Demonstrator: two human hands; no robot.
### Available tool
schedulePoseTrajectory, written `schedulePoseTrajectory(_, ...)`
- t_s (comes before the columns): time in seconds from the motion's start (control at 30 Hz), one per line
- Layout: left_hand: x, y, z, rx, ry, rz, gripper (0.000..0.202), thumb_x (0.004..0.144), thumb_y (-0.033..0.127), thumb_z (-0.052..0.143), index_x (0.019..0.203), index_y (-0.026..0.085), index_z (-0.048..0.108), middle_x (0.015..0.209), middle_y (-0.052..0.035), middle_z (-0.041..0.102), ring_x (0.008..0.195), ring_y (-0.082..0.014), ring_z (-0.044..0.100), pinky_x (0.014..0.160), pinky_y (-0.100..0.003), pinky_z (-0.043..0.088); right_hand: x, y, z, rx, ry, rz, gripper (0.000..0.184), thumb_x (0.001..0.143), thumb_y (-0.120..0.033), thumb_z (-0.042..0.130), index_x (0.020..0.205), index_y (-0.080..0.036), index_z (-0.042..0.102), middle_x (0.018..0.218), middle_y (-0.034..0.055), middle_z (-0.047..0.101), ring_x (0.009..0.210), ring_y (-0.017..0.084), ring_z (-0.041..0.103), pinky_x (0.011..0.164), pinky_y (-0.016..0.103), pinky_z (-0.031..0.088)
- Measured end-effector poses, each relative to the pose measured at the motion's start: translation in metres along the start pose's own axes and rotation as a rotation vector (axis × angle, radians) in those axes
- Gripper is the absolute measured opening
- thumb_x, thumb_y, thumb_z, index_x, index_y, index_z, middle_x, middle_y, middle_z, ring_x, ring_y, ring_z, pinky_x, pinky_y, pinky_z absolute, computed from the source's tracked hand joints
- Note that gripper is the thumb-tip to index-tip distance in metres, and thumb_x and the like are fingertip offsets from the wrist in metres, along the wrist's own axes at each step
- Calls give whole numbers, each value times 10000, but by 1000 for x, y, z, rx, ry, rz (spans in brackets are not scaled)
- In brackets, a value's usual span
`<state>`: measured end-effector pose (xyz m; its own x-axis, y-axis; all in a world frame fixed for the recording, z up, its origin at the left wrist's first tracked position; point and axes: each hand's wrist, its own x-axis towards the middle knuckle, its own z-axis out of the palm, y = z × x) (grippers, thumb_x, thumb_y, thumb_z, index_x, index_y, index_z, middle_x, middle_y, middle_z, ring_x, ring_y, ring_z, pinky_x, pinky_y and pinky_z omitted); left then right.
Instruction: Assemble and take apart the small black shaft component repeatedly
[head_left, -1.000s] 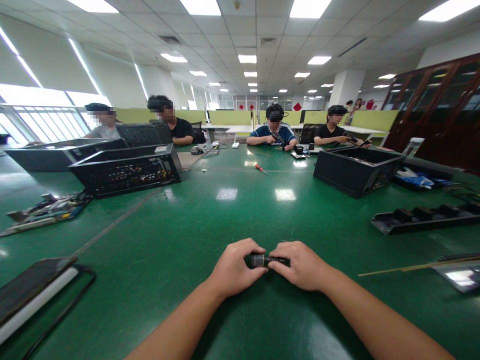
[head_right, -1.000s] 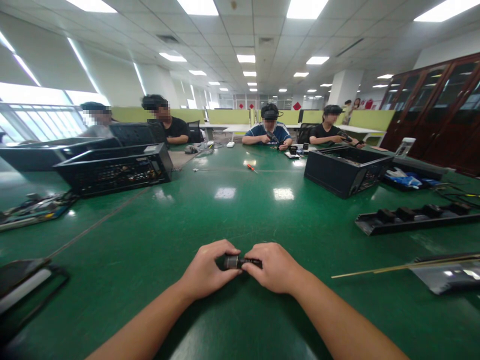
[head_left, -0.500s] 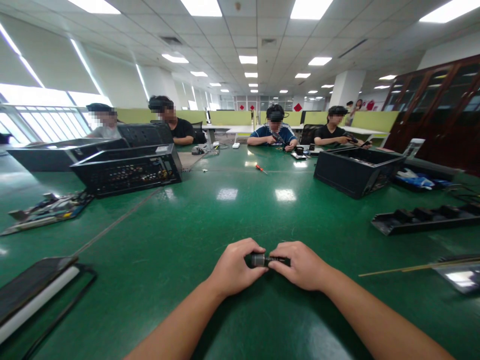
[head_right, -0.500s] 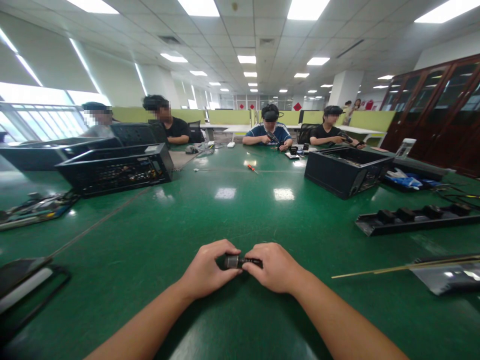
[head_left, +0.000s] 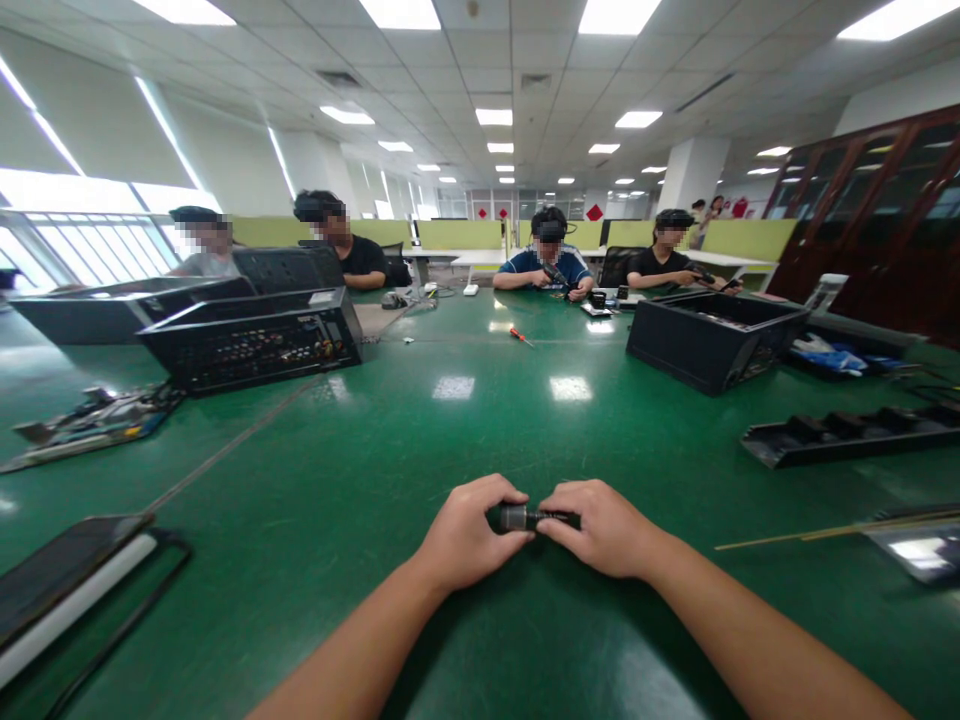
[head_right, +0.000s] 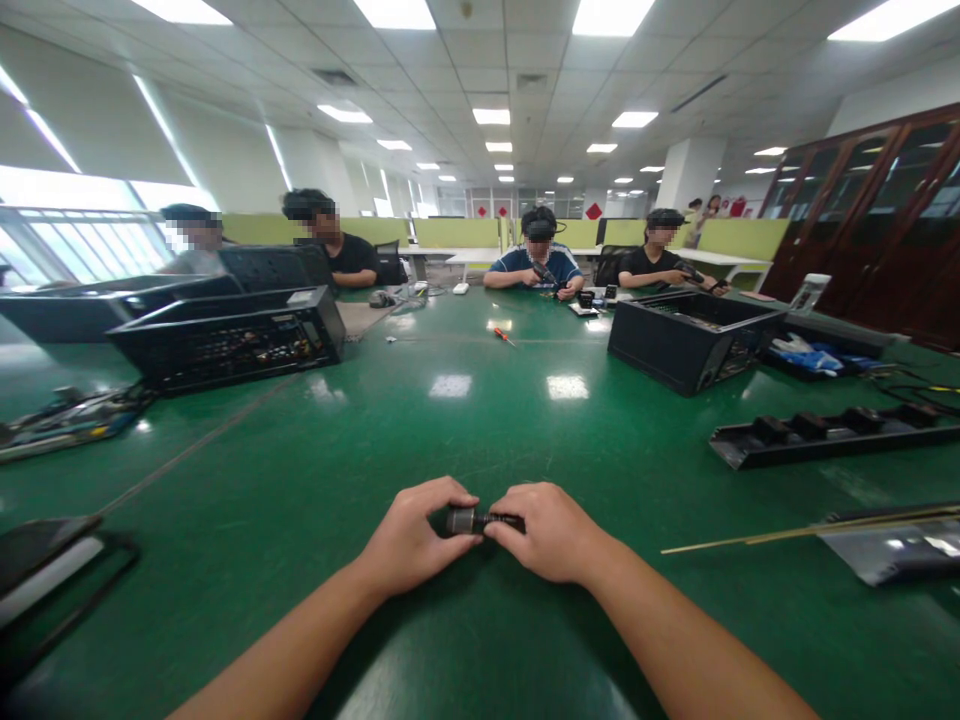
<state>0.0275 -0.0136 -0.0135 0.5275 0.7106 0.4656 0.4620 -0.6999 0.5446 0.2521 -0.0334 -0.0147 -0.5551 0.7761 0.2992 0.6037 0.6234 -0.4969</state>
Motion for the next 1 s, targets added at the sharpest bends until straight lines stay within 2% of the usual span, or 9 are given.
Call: schedulePoseTrajectory(1.0,-1,-3,-2,1,15,-15,245,703,194,795,928,198,699,896,-35,729,833,-194,685,772,-320,527,-1,1,-3,-7,4,15,200,961,-312,573,966,-193,734,866,46,713,809,175,645,746,278,446)
